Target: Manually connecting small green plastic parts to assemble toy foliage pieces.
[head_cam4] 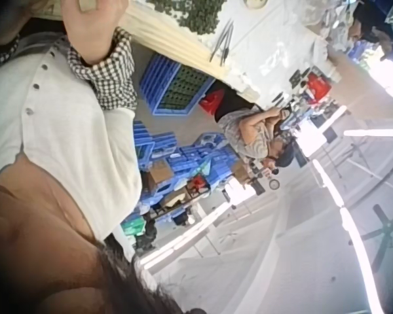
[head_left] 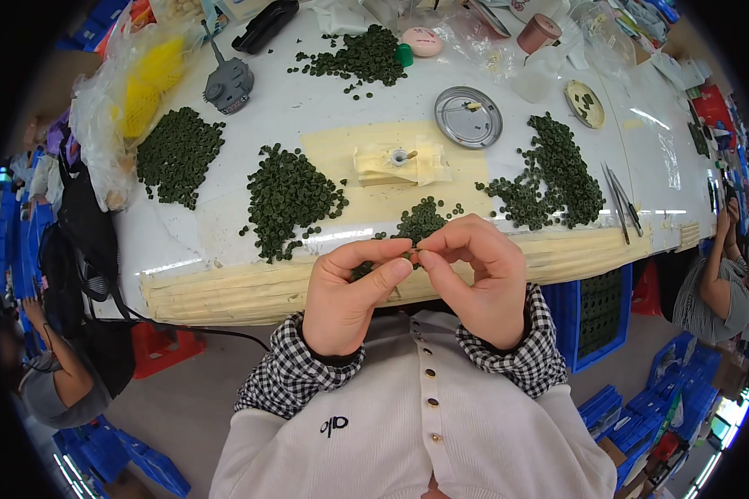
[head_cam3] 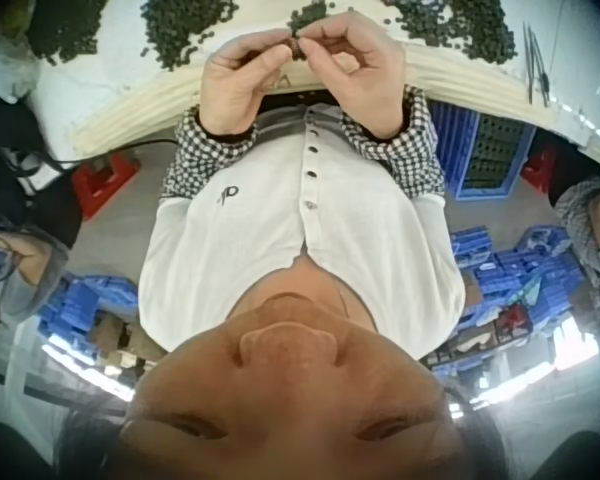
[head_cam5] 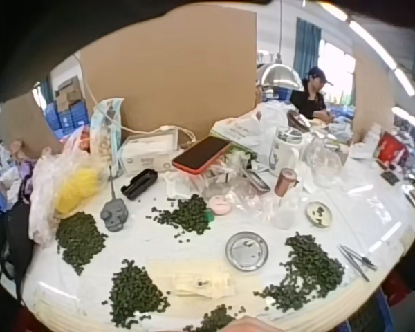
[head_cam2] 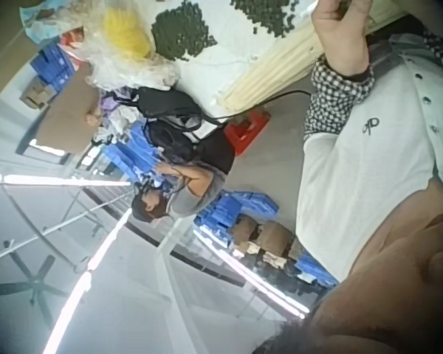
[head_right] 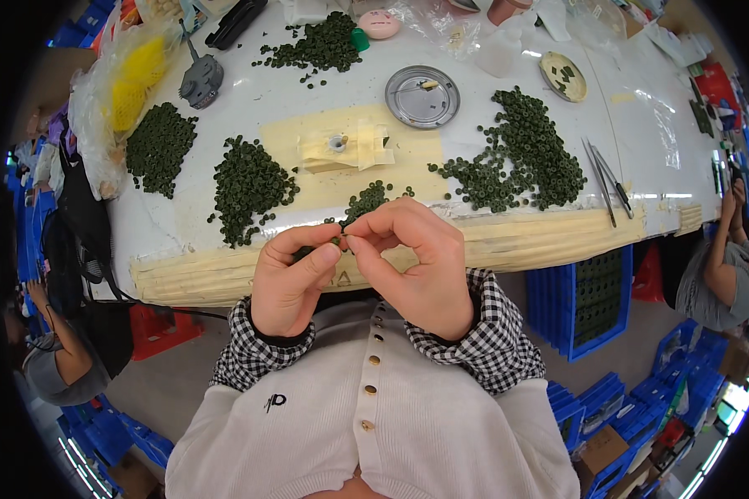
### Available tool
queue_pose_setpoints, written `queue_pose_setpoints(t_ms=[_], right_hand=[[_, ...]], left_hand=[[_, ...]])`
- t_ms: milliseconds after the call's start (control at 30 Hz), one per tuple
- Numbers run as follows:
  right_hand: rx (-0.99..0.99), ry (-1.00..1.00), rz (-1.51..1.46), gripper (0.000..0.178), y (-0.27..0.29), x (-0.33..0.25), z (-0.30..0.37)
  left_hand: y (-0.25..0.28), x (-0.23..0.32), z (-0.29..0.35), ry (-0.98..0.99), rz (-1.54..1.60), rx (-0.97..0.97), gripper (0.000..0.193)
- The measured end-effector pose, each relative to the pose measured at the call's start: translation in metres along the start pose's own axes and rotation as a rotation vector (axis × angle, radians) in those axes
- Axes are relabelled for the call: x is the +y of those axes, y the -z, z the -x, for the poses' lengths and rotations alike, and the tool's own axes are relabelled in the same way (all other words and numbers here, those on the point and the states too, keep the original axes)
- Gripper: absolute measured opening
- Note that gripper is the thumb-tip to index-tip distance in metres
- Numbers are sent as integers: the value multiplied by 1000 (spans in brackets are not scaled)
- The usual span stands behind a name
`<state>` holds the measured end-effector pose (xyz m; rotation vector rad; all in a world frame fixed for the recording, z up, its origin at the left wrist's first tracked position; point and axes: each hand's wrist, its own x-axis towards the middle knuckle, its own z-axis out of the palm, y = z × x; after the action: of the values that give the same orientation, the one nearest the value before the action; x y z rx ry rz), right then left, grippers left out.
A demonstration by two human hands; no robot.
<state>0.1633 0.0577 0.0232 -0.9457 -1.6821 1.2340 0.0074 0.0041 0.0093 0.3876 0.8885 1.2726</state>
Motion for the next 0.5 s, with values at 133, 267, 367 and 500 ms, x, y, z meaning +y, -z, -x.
queue_pose_setpoints(t_ms=[133,267,367,500], right_hand=[[28,51,120,10,-4,-5,0],[34,89,182,11,-6,-7,1],[53,131,221,13,-8,-8,2],[58,224,287,16,-9,-8,2]], left_hand=[[-1,-2,1,-50,-55,33,20],[-1,-5,0,-99,-142,90,19],[-3,-5,0,-100,-159,114,19],[0,-5,-1,-95,-160,117,19]])
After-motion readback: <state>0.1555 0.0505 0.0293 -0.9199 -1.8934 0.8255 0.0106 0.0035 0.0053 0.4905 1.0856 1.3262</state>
